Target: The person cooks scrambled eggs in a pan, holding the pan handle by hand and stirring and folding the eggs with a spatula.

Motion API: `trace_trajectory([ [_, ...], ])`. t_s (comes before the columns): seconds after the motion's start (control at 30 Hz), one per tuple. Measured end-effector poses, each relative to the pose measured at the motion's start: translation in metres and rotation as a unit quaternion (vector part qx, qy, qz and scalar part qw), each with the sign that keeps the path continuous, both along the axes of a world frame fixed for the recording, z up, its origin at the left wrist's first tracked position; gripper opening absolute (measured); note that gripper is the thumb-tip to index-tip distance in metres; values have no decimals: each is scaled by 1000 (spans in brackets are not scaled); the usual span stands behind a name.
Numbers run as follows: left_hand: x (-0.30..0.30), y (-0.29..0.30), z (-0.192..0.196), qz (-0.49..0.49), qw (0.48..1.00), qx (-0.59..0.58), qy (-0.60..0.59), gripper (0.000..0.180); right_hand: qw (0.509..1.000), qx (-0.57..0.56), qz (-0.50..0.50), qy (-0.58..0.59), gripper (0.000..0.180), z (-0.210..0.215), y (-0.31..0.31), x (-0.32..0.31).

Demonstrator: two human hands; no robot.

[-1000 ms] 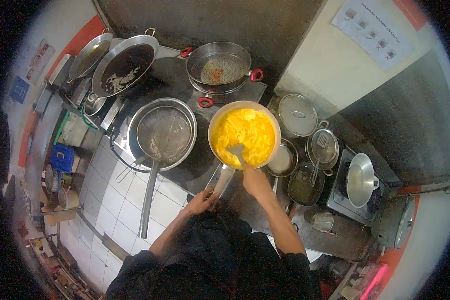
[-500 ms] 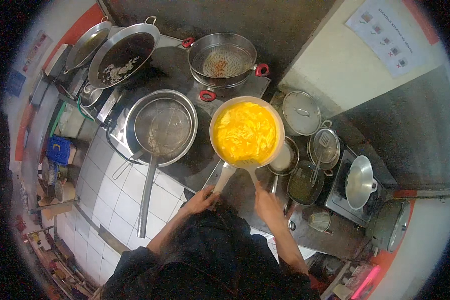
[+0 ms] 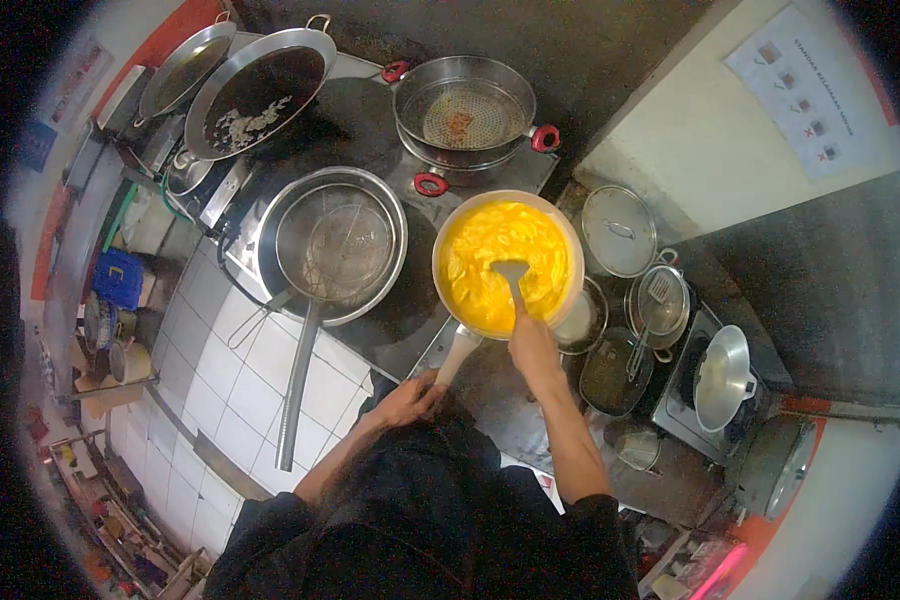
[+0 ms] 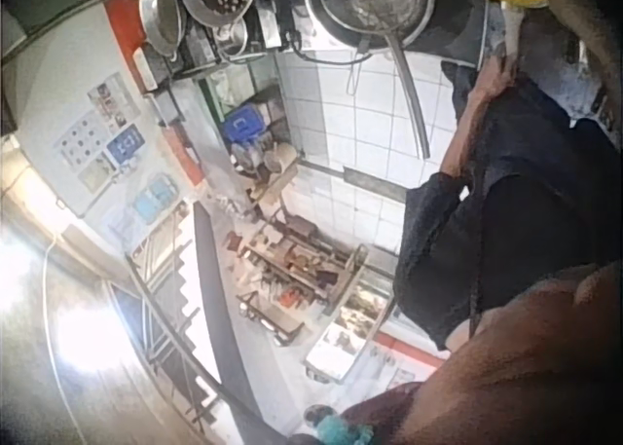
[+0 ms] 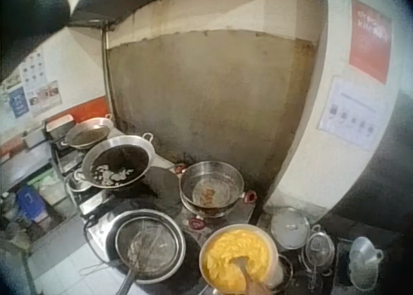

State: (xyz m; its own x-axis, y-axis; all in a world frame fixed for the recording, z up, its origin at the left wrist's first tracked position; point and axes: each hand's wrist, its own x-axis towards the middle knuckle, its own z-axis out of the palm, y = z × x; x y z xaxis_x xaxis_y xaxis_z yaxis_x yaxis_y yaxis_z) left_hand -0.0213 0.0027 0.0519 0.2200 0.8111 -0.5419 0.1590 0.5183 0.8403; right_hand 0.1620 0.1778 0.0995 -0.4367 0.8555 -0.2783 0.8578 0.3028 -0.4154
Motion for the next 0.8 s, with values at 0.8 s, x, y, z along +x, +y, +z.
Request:
trace_trajectory([
  [0.8, 9, -9, -17, 21, 999, 25, 35, 49, 982, -131, 29, -133, 35, 43, -44, 3],
])
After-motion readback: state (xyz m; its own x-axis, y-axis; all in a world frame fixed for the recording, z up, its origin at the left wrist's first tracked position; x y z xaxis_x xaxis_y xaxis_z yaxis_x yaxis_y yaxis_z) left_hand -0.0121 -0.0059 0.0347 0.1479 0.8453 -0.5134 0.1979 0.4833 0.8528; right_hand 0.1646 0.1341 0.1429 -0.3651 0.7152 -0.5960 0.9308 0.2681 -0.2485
